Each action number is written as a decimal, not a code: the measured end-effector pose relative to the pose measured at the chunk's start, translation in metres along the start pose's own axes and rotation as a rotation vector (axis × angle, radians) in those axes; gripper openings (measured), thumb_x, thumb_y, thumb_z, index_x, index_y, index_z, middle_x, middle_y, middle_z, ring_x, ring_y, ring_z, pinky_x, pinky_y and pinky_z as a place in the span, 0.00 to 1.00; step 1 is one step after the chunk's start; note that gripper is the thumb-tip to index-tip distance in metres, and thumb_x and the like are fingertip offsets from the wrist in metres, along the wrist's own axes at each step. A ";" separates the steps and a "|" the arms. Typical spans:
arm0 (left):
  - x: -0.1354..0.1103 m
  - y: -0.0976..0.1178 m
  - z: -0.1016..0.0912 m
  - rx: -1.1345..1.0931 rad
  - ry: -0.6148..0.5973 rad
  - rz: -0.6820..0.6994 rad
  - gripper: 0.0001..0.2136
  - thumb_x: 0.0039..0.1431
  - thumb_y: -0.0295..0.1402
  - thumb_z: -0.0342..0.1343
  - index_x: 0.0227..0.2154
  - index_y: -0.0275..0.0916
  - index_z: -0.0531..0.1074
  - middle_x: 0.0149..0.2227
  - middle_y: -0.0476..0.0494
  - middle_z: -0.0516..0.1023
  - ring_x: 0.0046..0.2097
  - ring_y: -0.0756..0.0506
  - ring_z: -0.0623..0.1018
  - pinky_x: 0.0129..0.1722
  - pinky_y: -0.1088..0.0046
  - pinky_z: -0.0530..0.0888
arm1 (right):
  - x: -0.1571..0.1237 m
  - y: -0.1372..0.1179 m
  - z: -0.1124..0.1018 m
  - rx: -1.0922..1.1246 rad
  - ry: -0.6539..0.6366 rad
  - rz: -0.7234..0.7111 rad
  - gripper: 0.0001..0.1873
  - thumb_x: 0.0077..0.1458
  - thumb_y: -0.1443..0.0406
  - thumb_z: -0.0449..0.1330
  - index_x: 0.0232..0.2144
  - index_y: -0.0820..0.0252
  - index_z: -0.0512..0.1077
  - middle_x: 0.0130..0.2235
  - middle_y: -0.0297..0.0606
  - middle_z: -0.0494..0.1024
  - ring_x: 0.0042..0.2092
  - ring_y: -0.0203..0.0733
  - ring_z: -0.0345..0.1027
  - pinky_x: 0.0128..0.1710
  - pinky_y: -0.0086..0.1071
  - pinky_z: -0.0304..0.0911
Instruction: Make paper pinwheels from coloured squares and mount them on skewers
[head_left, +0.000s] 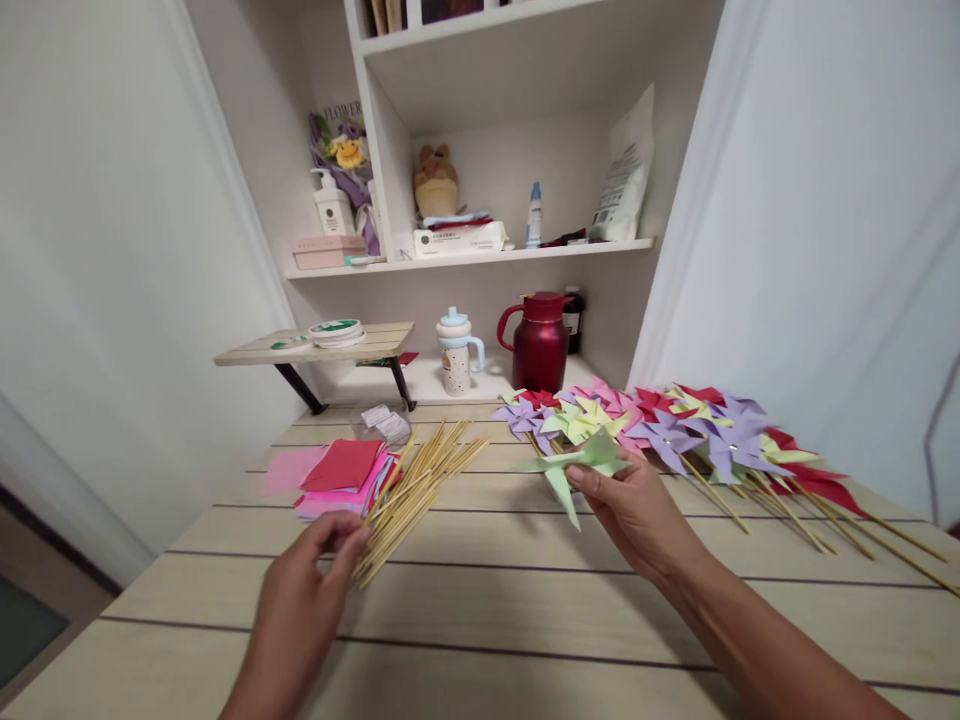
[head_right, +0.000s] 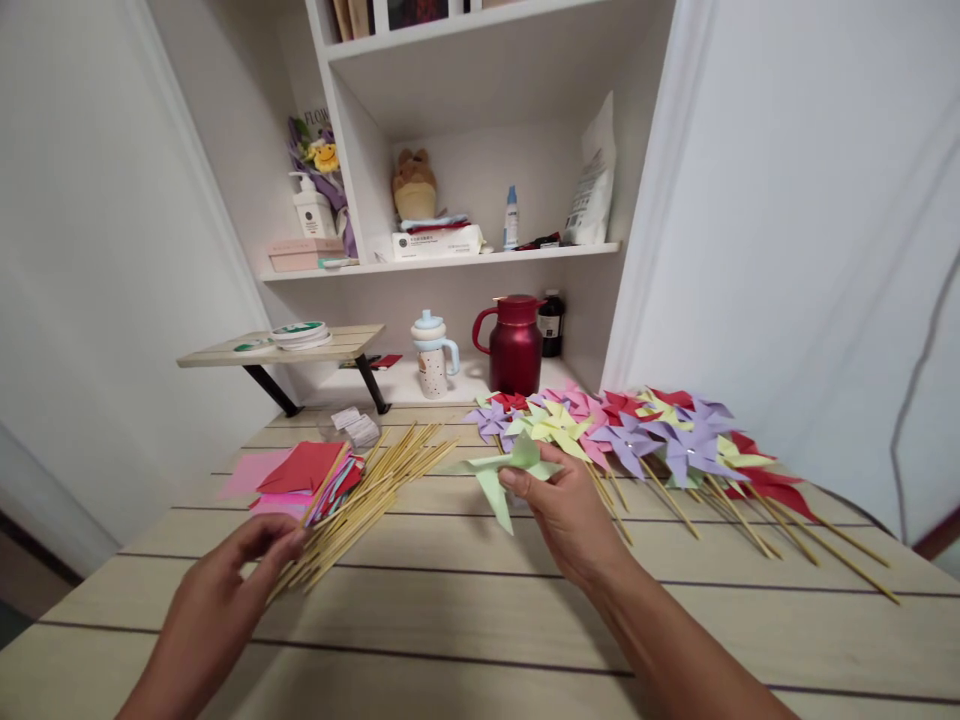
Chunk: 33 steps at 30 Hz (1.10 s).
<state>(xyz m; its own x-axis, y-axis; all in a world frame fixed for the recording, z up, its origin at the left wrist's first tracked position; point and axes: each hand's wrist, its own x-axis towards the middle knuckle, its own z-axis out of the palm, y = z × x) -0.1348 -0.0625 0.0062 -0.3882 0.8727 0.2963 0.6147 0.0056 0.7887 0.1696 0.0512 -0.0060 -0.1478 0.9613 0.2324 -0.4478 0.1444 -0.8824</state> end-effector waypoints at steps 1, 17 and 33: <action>0.004 0.010 0.009 -0.203 -0.093 -0.101 0.09 0.56 0.41 0.59 0.29 0.40 0.73 0.30 0.45 0.78 0.34 0.44 0.75 0.36 0.69 0.70 | 0.000 -0.001 0.001 -0.003 -0.001 -0.007 0.14 0.42 0.64 0.73 0.34 0.56 0.79 0.34 0.35 0.80 0.37 0.41 0.72 0.39 0.33 0.66; 0.043 0.047 0.146 -1.179 -0.579 -0.549 0.13 0.50 0.16 0.51 0.37 0.34 0.70 0.20 0.56 0.65 0.20 0.56 0.64 0.34 0.73 0.75 | 0.013 -0.008 -0.013 0.060 0.033 -0.020 0.16 0.38 0.64 0.75 0.33 0.55 0.79 0.33 0.34 0.81 0.36 0.42 0.73 0.41 0.36 0.66; 0.024 0.054 0.130 -1.089 -0.524 -0.417 0.27 0.54 0.30 0.55 0.58 0.45 0.59 0.25 0.57 0.65 0.18 0.57 0.53 0.16 0.81 0.46 | 0.007 0.001 -0.005 -0.067 -0.047 0.058 0.14 0.36 0.63 0.74 0.24 0.59 0.73 0.27 0.32 0.74 0.30 0.37 0.63 0.33 0.31 0.57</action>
<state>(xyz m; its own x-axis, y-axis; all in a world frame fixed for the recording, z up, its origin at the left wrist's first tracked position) -0.0215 0.0220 -0.0148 0.0533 0.9901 -0.1301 -0.4615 0.1400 0.8760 0.1725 0.0591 -0.0077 -0.2141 0.9566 0.1975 -0.3775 0.1054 -0.9200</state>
